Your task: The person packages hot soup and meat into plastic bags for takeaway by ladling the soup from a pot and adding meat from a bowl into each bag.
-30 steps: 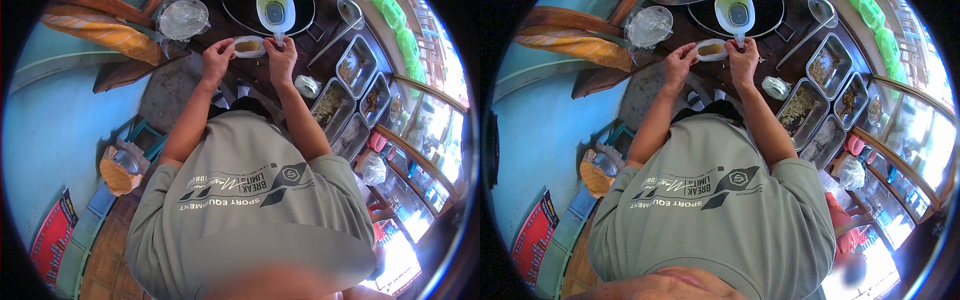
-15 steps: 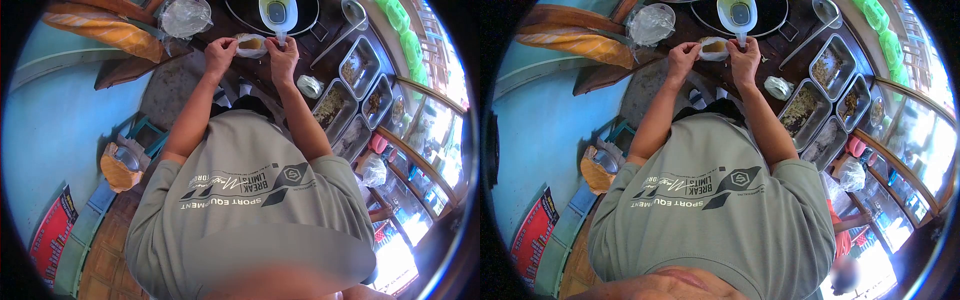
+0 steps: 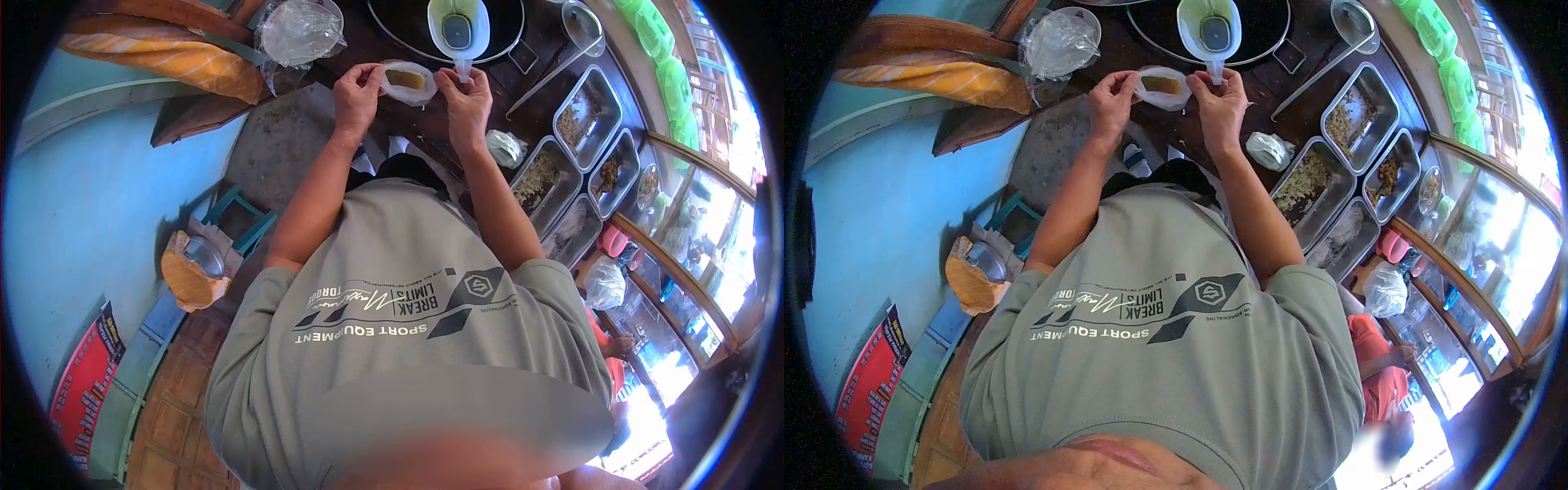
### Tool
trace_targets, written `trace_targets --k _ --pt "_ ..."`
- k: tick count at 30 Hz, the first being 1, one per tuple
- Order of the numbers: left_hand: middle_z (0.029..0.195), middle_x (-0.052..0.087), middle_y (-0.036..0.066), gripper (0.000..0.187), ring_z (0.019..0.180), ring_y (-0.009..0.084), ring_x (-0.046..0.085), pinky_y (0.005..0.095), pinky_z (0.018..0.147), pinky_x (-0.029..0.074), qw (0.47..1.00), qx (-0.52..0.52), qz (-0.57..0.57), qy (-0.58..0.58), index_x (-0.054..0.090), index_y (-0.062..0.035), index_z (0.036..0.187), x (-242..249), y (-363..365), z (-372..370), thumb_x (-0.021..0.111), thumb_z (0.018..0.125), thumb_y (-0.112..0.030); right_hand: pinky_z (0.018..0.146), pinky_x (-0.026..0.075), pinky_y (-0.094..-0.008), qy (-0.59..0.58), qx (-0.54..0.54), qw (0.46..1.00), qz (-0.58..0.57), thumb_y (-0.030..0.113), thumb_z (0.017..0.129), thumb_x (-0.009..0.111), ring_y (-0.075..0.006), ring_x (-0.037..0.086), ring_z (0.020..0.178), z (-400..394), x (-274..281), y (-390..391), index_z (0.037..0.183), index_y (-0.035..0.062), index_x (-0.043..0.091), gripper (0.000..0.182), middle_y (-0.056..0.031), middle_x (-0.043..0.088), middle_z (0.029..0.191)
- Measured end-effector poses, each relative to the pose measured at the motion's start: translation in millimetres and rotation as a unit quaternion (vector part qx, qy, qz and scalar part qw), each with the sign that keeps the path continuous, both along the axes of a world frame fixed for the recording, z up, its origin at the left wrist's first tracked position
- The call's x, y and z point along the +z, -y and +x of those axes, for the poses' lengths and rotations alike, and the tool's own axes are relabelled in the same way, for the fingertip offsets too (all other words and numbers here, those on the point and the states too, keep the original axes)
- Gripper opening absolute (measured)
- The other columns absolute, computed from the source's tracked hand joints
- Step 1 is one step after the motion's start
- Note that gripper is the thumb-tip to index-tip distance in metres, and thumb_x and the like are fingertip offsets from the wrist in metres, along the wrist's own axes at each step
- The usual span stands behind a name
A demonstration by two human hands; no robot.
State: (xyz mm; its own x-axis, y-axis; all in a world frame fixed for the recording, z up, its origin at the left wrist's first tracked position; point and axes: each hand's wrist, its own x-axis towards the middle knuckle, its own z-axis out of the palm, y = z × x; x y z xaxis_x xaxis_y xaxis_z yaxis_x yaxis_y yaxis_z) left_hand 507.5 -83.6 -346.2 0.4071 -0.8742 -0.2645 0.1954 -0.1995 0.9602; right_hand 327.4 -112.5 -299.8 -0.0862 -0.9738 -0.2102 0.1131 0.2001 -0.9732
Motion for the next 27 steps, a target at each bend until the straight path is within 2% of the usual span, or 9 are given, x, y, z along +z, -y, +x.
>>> trace_targets --k 3,5,7,9,10,13,16,25,27 --pt "0.09 0.072 0.005 0.021 0.077 0.0092 0.067 0.0249 0.066 0.06 1.0 -0.001 0.012 -0.013 0.073 0.0021 0.103 4.0 -2.3 0.6 0.072 0.096 -0.018 0.075 0.055 -0.0258 -0.042 0.025 0.999 0.009 0.015 0.096 0.072 -0.0105 0.066 0.084 -22.3 3.0 13.5 0.111 -0.0014 0.059 0.026 -0.0095 0.071 0.098" --pt "0.09 0.072 0.005 0.021 0.077 0.0091 0.067 0.0249 0.067 0.06 1.0 0.003 0.016 -0.015 0.073 0.0019 0.103 8.1 -2.4 0.7 0.072 0.096 -0.018 0.076 0.056 -0.0285 -0.06 0.034 0.996 0.048 0.027 0.106 0.057 -0.0148 0.069 0.084 -41.4 14.4 32.0 0.11 -0.0027 0.06 0.03 -0.0127 0.072 0.094" --pt "0.09 0.072 0.004 0.021 0.077 0.0091 0.067 0.025 0.067 0.06 1.0 0.005 0.022 -0.015 0.073 0.0017 0.104 8.8 -2.0 -0.1 0.071 0.097 -0.018 0.075 0.056 -0.028 -0.146 0.077 0.985 0.045 0.031 0.105 0.058 -0.0127 0.068 0.082 -71.0 0.3 59.3 0.106 -0.003 0.063 0.034 -0.0107 0.072 0.088" --pt "0.09 0.072 0.004 0.021 0.077 0.009 0.067 0.0251 0.067 0.06 1.0 0.004 0.027 -0.011 0.073 0.0014 0.104 8.1 -0.2 0.4 0.071 0.097 -0.019 0.075 0.056 -0.035 -0.319 0.141 0.936 0.047 0.034 0.102 0.06 -0.0207 0.071 0.08 -83.4 6.6 89.0 0.102 -0.0011 0.066 0.036 -0.0132 0.072 0.084" --pt "0.09 0.072 0.004 0.021 0.077 0.009 0.067 0.025 0.067 0.06 1.0 0.006 0.026 -0.017 0.073 0.0013 0.104 8.0 0.9 0.1 0.072 0.097 -0.019 0.078 0.054 -0.0451 -0.434 0.167 0.885 -0.029 0.037 0.099 0.059 -0.0331 0.072 0.086 -92.1 -10.4 109.7 0.102 0.0023 0.069 0.036 -0.0186 0.073 0.087" --pt "0.09 0.072 0.004 0.021 0.076 0.0089 0.067 0.0248 0.067 0.06 0.999 0.011 0.031 -0.027 0.074 0.001 0.103 8.0 2.2 -0.4 0.072 0.097 -0.019 0.083 0.053 -0.052 -0.555 0.274 0.775 -0.13 0.033 0.099 0.054 -0.0412 0.069 0.095 -82.9 -20.5 159.1 0.105 0.0053 0.071 0.033 -0.0227 0.072 0.096" --pt "0.09 0.072 0.004 0.021 0.075 0.0088 0.067 0.0246 0.067 0.059 0.998 0.017 0.049 -0.026 0.074 0.0009 0.103 9.7 3.4 -1.6 0.072 0.096 -0.019 0.088 0.054 -0.0515 -0.641 0.359 0.669 -0.116 0.028 0.096 0.056 -0.0402 0.07 0.1 -60.1 -63.8 210.0 0.11 0.0058 0.072 0.031 -0.0225 0.072 0.102" --pt "0.088 0.072 0.003 0.021 0.073 0.0071 0.065 0.0229 0.066 0.057 0.997 0.031 0.061 -0.024 0.074 0.001 0.104 10.5 8.5 -6.1 0.073 0.096 -0.019 0.092 0.057 -0.0504 -0.672 0.434 0.598 -0.042 0.024 0.092 0.055 -0.0422 0.069 0.107 -23.6 -175.2 284.2 0.113 0.0036 0.073 0.034 -0.0254 0.071 0.112" --pt "0.092 0.072 0.002 0.02 0.076 0.0069 0.065 0.0227 0.068 0.057 0.996 0.027 0.078 -0.029 0.074 -0.0007 0.106 14.7 8.9 -6.1 0.073 0.096 -0.019 0.098 0.055 -0.0506 -0.681 0.467 0.564 0.002 0.024 0.092 0.061 -0.0385 0.065 0.117 -12.9 -168.3 286.8 0.134 0.0215 0.061 0.042 -0.019 0.066 0.128"
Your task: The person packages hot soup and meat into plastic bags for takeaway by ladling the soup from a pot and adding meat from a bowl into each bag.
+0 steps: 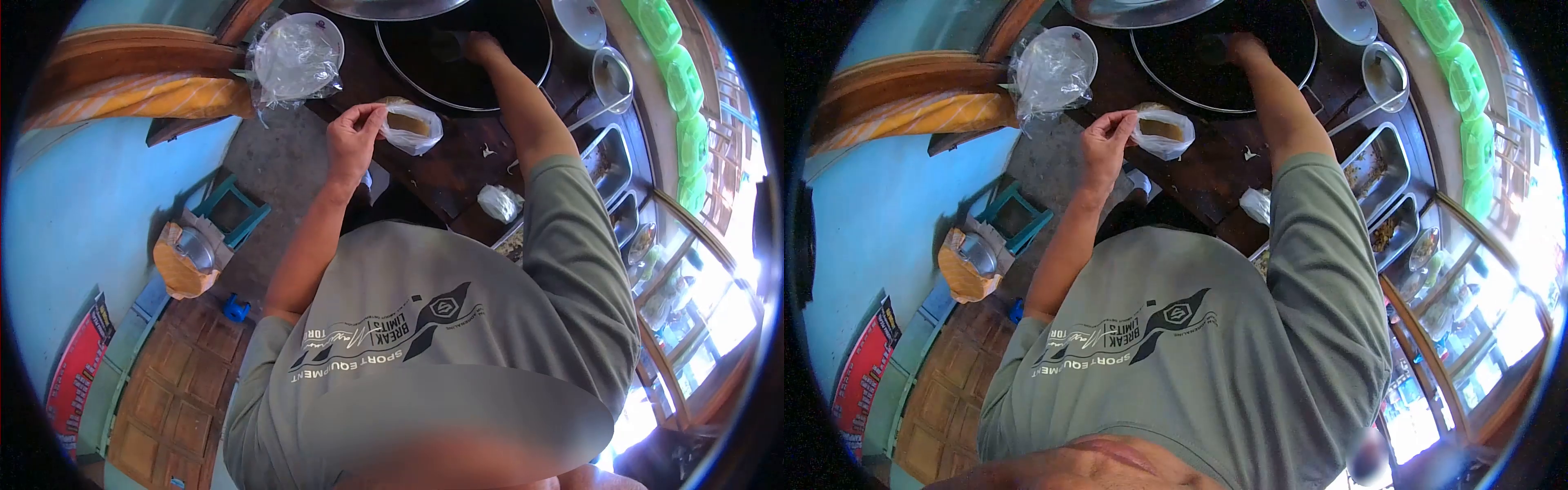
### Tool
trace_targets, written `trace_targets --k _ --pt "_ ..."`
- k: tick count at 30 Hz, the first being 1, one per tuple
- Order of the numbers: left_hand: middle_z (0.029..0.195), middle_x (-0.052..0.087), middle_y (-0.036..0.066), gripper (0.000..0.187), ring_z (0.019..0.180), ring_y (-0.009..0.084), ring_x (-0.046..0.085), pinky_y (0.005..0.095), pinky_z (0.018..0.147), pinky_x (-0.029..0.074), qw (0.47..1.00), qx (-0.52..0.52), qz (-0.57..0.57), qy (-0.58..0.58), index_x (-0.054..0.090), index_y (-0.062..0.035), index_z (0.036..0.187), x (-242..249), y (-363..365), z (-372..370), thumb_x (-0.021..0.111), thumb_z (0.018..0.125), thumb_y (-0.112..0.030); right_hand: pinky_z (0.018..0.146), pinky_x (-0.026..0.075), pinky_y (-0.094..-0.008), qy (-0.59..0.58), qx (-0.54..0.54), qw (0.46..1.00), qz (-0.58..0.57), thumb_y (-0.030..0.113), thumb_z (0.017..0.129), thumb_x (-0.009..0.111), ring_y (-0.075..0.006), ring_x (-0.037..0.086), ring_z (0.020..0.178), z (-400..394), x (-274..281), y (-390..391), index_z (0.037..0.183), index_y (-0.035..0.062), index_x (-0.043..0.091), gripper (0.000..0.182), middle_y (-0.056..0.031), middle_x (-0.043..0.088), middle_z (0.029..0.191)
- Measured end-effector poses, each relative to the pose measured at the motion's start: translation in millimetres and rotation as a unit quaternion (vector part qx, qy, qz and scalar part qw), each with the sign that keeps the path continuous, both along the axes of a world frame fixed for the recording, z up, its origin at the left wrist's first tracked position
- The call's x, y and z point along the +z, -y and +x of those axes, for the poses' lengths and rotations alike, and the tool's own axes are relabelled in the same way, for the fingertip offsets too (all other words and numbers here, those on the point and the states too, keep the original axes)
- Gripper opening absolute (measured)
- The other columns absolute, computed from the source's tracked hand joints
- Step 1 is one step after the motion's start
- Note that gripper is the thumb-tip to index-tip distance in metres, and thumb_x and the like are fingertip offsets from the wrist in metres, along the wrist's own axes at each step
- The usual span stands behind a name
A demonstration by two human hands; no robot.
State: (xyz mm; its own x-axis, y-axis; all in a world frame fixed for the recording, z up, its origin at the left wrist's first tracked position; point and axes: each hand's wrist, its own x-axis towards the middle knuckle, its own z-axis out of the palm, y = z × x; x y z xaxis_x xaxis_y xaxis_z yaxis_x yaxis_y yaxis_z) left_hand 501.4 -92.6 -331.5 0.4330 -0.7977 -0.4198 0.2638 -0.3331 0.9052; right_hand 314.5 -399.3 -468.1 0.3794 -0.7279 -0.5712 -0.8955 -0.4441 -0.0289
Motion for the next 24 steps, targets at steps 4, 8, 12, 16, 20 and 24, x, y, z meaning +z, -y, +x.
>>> trace_targets --k 4,8,12,16,20,24 --pt "0.093 0.072 0.002 0.02 0.077 0.0065 0.065 0.0223 0.07 0.056 1.0 0.001 0.014 -0.005 0.074 -0.0015 0.107 4.8 0.2 -1.4 0.074 0.096 -0.018 0.102 0.053 -0.0512 -0.041 0.005 0.998 0.04 0.023 0.092 0.065 -0.0361 0.062 0.124 6.4 -10.0 7.0 0.149 0.0401 0.047 0.062 -0.0129 0.061 0.14" --pt "0.091 0.071 0.002 0.02 0.076 0.0062 0.064 0.0221 0.068 0.056 1.0 0.01 0.009 -0.013 0.074 -0.0009 0.106 6.8 -0.2 -2.2 0.074 0.096 -0.018 0.104 0.052 -0.0504 -0.047 0.021 0.997 0.056 0.021 0.092 0.065 -0.0359 0.061 0.126 12.7 4.9 2.2 0.15 0.0384 0.046 0.063 -0.0126 0.06 0.141" --pt "0.086 0.071 0.002 0.021 0.073 0.0064 0.064 0.0215 0.066 0.055 1.0 0.015 0.01 -0.009 0.074 0.0009 0.106 8.8 0.5 -2.3 0.073 0.096 -0.018 0.102 0.053 -0.0495 -0.002 0.018 0.999 0.026 0.024 0.093 0.06 -0.0385 0.064 0.12 -13.9 -84.6 26.0 0.13 0.016 0.062 0.039 -0.02 0.065 0.13" --pt "0.085 0.071 0.001 0.021 0.072 0.0064 0.064 0.0213 0.066 0.054 1.0 0.012 0.01 -0.004 0.074 0.0007 0.105 12.2 0.3 -3.2 0.073 0.096 -0.018 0.1 0.053 -0.0493 0.031 -0.001 1.0 0.001 0.028 0.093 0.059 -0.0401 0.065 0.117 -6.9 -44.7 9.0 0.12 0.0069 0.07 0.037 -0.0225 0.067 0.125" --pt "0.084 0.071 0.001 0.02 0.071 0.0061 0.063 0.0212 0.066 0.053 1.0 0.011 0.005 0.0 0.075 0.0008 0.105 11.8 -1.2 -5.0 0.073 0.096 -0.017 0.099 0.053 -0.0493 0.032 0.041 0.999 0.002 0.031 0.093 0.059 -0.0404 0.065 0.116 -6.7 -34.7 4.3 0.121 0.0074 0.07 0.038 -0.0215 0.068 0.125" --pt "0.083 0.071 0.001 0.021 0.071 0.0061 0.063 0.0212 0.066 0.053 1.0 0.011 0.003 0.003 0.074 0.0013 0.104 12.5 -2.3 -4.7 0.073 0.096 -0.017 0.098 0.054 -0.049 0.032 0.062 0.998 0.007 0.034 0.093 0.059 -0.0412 0.065 0.116 -13.0 -50.8 12.8 0.119 0.0069 0.071 0.04 -0.0219 0.068 0.124"
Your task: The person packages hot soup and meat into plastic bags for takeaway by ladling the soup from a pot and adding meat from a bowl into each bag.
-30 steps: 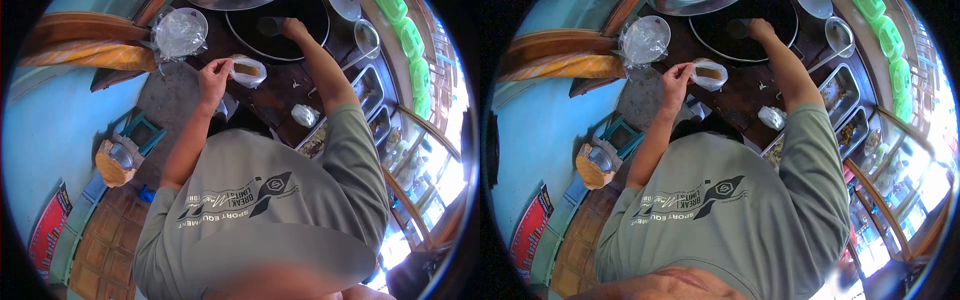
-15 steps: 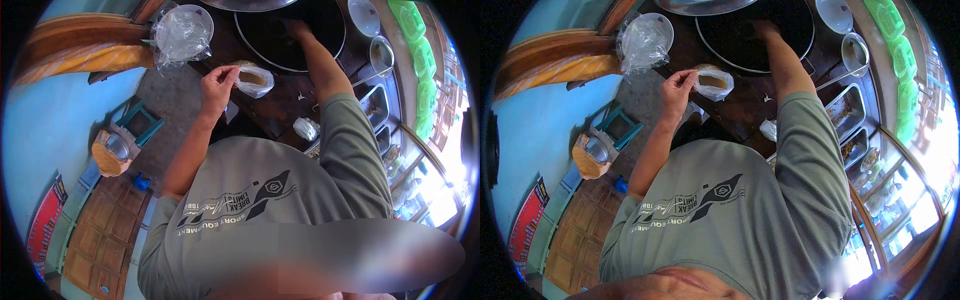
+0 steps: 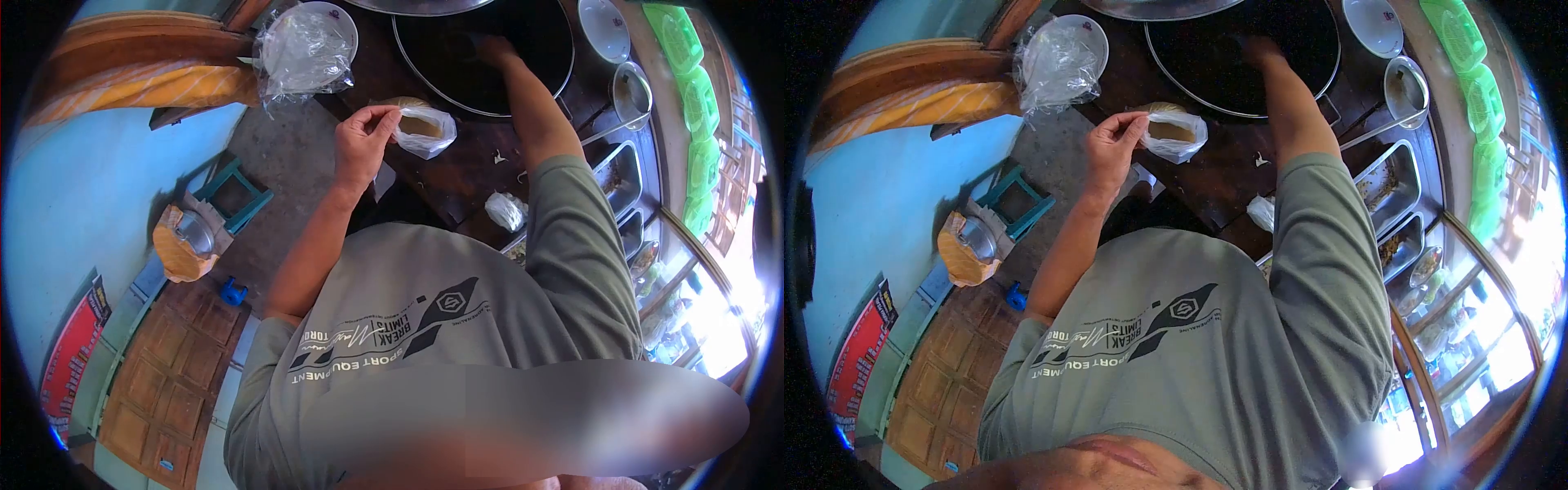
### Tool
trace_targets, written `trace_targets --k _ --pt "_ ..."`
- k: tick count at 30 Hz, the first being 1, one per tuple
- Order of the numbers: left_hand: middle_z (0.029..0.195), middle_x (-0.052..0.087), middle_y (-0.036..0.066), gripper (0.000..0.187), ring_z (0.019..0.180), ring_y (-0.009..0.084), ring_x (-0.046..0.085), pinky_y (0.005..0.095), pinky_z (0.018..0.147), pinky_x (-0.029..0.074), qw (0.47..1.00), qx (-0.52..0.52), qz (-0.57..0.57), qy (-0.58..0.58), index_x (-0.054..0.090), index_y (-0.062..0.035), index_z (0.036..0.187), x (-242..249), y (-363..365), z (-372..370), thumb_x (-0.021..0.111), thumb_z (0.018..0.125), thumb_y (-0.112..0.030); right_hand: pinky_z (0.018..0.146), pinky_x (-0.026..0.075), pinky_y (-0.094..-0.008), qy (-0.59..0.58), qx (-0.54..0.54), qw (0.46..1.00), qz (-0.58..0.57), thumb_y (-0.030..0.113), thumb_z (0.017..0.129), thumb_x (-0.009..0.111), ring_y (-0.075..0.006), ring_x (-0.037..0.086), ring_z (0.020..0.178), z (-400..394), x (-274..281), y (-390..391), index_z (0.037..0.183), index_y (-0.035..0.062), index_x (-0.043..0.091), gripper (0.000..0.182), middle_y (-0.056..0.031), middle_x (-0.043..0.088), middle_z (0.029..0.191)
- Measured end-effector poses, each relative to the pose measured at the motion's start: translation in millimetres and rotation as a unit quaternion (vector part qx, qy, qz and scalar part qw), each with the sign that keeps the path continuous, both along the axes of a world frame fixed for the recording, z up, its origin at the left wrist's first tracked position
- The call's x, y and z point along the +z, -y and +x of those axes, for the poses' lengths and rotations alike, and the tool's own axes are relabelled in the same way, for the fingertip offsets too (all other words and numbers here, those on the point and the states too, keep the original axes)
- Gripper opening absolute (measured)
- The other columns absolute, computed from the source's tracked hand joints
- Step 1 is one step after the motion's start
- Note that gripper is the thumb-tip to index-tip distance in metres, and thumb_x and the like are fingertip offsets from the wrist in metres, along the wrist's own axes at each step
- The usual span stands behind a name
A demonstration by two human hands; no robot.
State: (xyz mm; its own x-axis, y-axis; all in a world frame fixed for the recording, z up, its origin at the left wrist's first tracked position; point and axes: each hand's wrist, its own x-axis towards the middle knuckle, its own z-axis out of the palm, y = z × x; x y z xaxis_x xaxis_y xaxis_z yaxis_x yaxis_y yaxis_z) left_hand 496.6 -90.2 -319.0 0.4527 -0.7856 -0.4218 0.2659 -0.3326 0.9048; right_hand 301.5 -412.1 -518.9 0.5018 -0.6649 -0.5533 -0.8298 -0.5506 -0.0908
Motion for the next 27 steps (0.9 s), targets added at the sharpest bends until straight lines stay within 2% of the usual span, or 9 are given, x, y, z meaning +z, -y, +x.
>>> trace_targets --k 4,7,8,10,13,16,17,22,27 --pt "0.083 0.071 0.002 0.022 0.07 0.0065 0.063 0.0217 0.066 0.054 1.0 -0.009 -0.016 -0.011 0.074 0.0017 0.104 -6.2 -2.1 1.4 0.074 0.096 -0.018 0.094 0.054 -0.0498 -0.012 -0.015 0.999 0.049 0.03 0.093 0.059 -0.0438 0.066 0.11 -18.2 -0.4 15.8 0.113 0.0041 0.071 0.035 -0.0209 0.071 0.116" --pt "0.083 0.071 0.002 0.023 0.07 0.0068 0.064 0.022 0.066 0.055 1.0 -0.011 -0.018 -0.011 0.074 0.0018 0.104 -2.1 0.4 1.0 0.074 0.095 -0.019 0.081 0.057 -0.0456 0.061 0.206 0.977 -0.003 0.025 0.097 0.059 -0.0374 0.071 0.088 -62.8 -13.3 41.1 0.108 0.0028 0.07 0.027 -0.0159 0.074 0.096" --pt "0.084 0.071 0.002 0.023 0.071 0.007 0.064 0.0222 0.065 0.055 1.0 -0.014 -0.022 -0.007 0.074 0.0018 0.104 -3.5 0.1 1.2 0.074 0.095 -0.019 0.077 0.056 -0.0424 0.092 0.09 0.989 0.067 0.025 0.099 0.058 -0.0322 0.069 0.082 -63.1 6.2 34.5 0.106 0.0031 0.07 0.025 -0.013 0.071 0.09" --pt "0.084 0.071 0.003 0.023 0.071 0.0075 0.065 0.0227 0.065 0.056 0.999 -0.02 -0.029 0.001 0.074 0.0019 0.105 -8.8 0.4 2.1 0.074 0.095 -0.02 0.068 0.053 -0.0359 0.152 -0.145 0.957 0.202 0.024 0.103 0.058 -0.0218 0.064 0.07 -60.2 74.0 13.8 0.103 0.0037 0.069 0.023 -0.0071 0.067 0.078" --pt "0.085 0.072 0.003 0.023 0.072 0.008 0.066 0.0233 0.065 0.056 0.999 -0.024 -0.035 -0.003 0.075 0.0018 0.105 -6.0 1.5 2.5 0.073 0.096 -0.02 0.062 0.047 -0.0279 0.183 -0.158 0.941 0.237 0.028 0.106 0.055 -0.0104 0.057 0.068 -73.5 126.7 1.2 0.105 0.0055 0.068 0.026 -0.0017 0.062 0.076" --pt "0.086 0.073 0.004 0.023 0.072 0.0081 0.067 0.024 0.064 0.056 0.998 -0.037 -0.041 0.035 0.075 0.0017 0.104 -5.3 1.6 4.0 0.073 0.096 -0.02 0.063 0.047 -0.0264 0.214 -0.146 0.941 0.216 0.03 0.107 0.056 -0.0095 0.058 0.069 -87.4 180.8 -17.8 0.107 0.0052 0.068 0.027 -0.0006 0.062 0.077" --pt "0.086 0.073 0.004 0.023 0.071 0.0081 0.067 0.024 0.064 0.056 0.997 -0.037 -0.047 0.039 0.075 0.0017 0.104 -6.8 1.6 4.2 0.073 0.096 -0.02 0.064 0.048 -0.0257 0.217 -0.145 0.935 0.241 0.031 0.107 0.055 -0.0089 0.058 0.069 -93.8 195.9 -18.2 0.109 0.0051 0.067 0.028 0.001 0.062 0.077" --pt "0.09 0.073 0.003 0.023 0.075 0.0071 0.065 0.0229 0.066 0.056 0.995 -0.057 -0.05 0.065 0.075 0.0009 0.106 -9.3 -0.5 4.5 0.073 0.096 -0.02 0.066 0.051 -0.026 0.221 -0.095 0.942 0.233 0.035 0.107 0.054 -0.0093 0.059 0.072 -109.4 275.0 -37.2 0.104 0.0048 0.066 0.032 0.0 0.064 0.078" --pt "0.083 0.074 0.004 0.024 0.069 0.0077 0.066 0.0234 0.063 0.055 0.992 -0.056 -0.075 0.079 0.076 0.0012 0.104 -12.9 -0.6 5.1 0.073 0.096 -0.021 0.068 0.049 -0.025 0.201 -0.084 0.951 0.22 0.035 0.107 0.054 -0.0079 0.058 0.074 -103.8 336.8 -63.3 0.103 0.0076 0.066 0.03 0.0027 0.062 0.079"
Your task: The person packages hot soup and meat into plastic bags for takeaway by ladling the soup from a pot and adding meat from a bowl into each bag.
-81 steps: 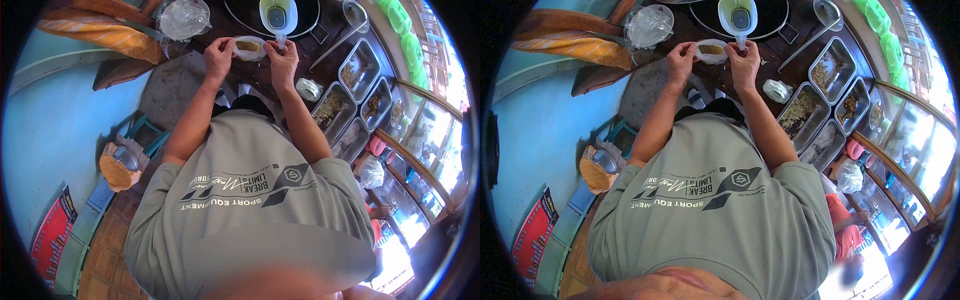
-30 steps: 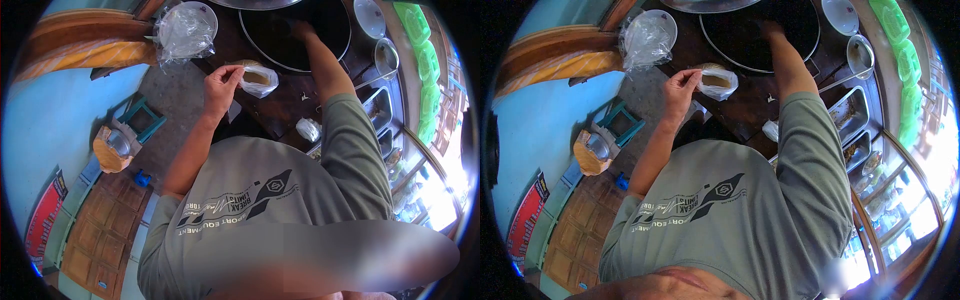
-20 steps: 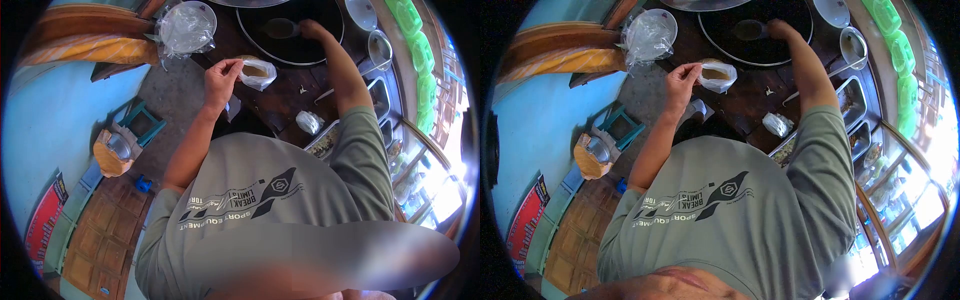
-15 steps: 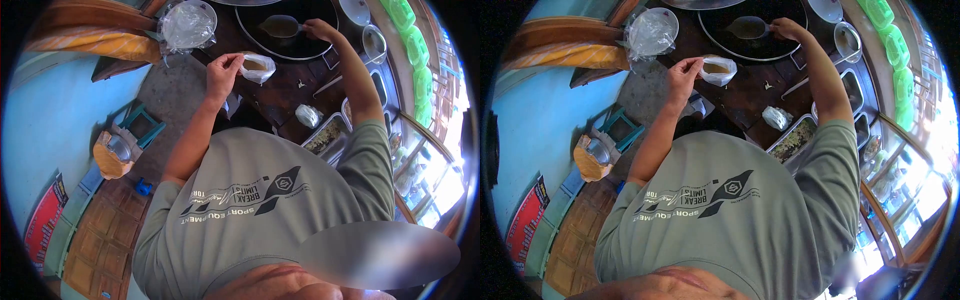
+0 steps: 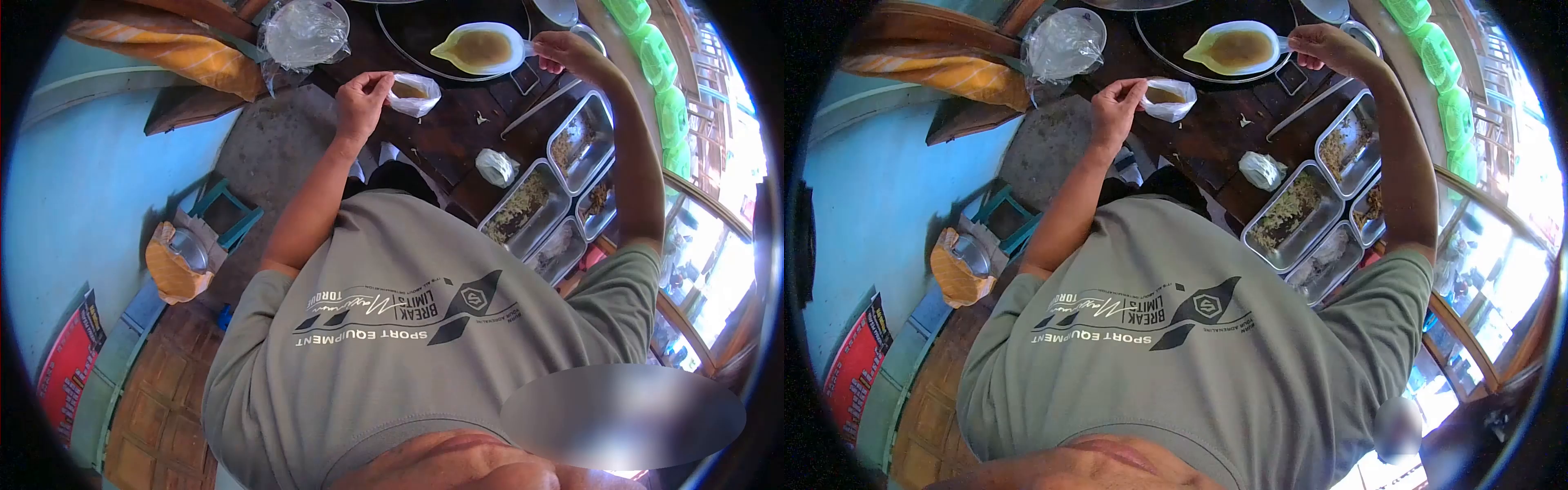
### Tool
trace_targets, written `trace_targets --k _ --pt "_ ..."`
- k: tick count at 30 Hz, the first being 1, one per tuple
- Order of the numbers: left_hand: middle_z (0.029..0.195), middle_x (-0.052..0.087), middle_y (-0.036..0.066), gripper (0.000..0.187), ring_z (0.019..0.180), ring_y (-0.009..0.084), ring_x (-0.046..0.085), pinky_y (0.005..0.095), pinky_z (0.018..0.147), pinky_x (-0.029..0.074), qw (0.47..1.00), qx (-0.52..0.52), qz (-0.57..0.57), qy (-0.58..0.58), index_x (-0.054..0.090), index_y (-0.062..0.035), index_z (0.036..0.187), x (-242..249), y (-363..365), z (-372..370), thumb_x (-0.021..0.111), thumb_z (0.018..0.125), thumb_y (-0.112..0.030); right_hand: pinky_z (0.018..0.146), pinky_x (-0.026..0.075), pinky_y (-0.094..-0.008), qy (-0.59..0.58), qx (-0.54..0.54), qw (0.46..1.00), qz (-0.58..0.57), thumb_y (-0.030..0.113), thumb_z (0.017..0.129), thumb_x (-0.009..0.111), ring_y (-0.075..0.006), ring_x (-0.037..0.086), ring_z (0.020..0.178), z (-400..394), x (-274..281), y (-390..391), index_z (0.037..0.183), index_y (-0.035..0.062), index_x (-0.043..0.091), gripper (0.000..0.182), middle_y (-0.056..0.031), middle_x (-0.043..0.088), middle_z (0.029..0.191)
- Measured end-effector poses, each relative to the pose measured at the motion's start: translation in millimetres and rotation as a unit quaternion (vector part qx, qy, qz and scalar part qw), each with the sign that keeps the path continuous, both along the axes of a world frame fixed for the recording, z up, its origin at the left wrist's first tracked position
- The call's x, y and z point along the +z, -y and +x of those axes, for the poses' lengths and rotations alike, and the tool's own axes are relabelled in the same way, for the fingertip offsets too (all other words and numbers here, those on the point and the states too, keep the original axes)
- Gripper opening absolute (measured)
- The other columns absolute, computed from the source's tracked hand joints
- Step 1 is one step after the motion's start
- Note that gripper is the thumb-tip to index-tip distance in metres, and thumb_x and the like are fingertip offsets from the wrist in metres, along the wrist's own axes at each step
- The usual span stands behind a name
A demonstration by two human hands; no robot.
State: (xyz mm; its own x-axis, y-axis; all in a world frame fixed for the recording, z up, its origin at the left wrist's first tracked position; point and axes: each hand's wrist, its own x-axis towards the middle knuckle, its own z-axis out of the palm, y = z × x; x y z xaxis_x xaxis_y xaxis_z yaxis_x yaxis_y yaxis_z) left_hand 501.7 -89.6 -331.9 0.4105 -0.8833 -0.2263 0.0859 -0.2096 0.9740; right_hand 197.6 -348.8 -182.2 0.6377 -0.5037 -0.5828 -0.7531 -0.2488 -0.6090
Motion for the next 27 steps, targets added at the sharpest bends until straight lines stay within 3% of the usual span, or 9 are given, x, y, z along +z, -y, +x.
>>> trace_targets --k 7,10,13,19,22,27 --pt "0.079 0.073 0.003 0.025 0.066 0.0073 0.065 0.0237 0.061 0.054 1.0 -0.005 -0.001 -0.009 0.076 0.0012 0.104 0.7 0.7 2.1 0.072 0.096 -0.022 0.068 0.047 -0.0257 -0.02 0.038 0.998 -0.043 0.032 0.106 0.055 -0.0091 0.057 0.074 28.0 28.5 -23.7 0.104 0.0067 0.066 0.028 0.0012 0.06 0.079" --pt "0.09 0.073 0.004 0.028 0.074 0.0083 0.067 0.0238 0.066 0.057 1.0 -0.018 0.014 -0.018 0.075 0.0017 0.107 0.6 -0.8 4.8 0.073 0.097 -0.024 0.07 0.048 -0.0281 -0.054 0.077 0.992 -0.085 0.031 0.105 0.055 -0.0115 0.058 0.076 47.4 40.9 -36.3 0.105 0.0051 0.067 0.029 -0.0016 0.061 0.08" --pt "0.09 0.073 0.004 0.029 0.074 0.0086 0.067 0.024 0.066 0.058 0.998 -0.011 0.009 -0.055 0.075 0.0015 0.108 -9.8 -1.0 6.0 0.072 0.097 -0.025 0.068 0.05 -0.0332 -0.027 0.102 0.986 -0.127 0.029 0.105 0.054 -0.0169 0.059 0.072 58.4 41.3 -44.5 0.103 0.0031 0.067 0.029 -0.0069 0.063 0.079" --pt "0.089 0.072 0.004 0.029 0.073 0.0089 0.067 0.0245 0.066 0.058 0.999 -0.014 0.02 -0.045 0.075 0.0013 0.107 -2.1 -2.6 7.2 0.071 0.098 -0.026 0.074 0.053 -0.0415 0.021 0.168 0.963 -0.212 0.023 0.103 0.057 -0.0301 0.067 0.079 72.7 43.5 -57.8 0.102 0.0019 0.066 0.023 -0.0144 0.068 0.086" --pt "0.088 0.072 0.004 0.029 0.073 0.0087 0.067 0.0243 0.066 0.058 0.998 -0.013 0.01 -0.065 0.075 0.0011 0.107 -6.5 -3.0 7.3 0.071 0.098 -0.026 0.084 0.054 -0.0422 -0.038 0.173 0.963 -0.204 0.025 0.105 0.055 -0.0327 0.069 0.09 82.4 50.9 -63.4 0.106 0.0009 0.067 0.027 -0.016 0.071 0.095" --pt "0.088 0.072 0.003 0.028 0.072 0.0077 0.066 0.0237 0.066 0.057 0.997 -0.015 0.006 -0.074 0.075 0.0006 0.107 -9.0 -4.4 7.3 0.071 0.098 -0.025 0.08 0.054 -0.0446 -0.006 0.206 0.943 -0.26 0.017 0.102 0.056 -0.0352 0.068 0.087 84.4 47.6 -69.5 0.101 0.0016 0.065 0.018 -0.0167 0.069 0.091"
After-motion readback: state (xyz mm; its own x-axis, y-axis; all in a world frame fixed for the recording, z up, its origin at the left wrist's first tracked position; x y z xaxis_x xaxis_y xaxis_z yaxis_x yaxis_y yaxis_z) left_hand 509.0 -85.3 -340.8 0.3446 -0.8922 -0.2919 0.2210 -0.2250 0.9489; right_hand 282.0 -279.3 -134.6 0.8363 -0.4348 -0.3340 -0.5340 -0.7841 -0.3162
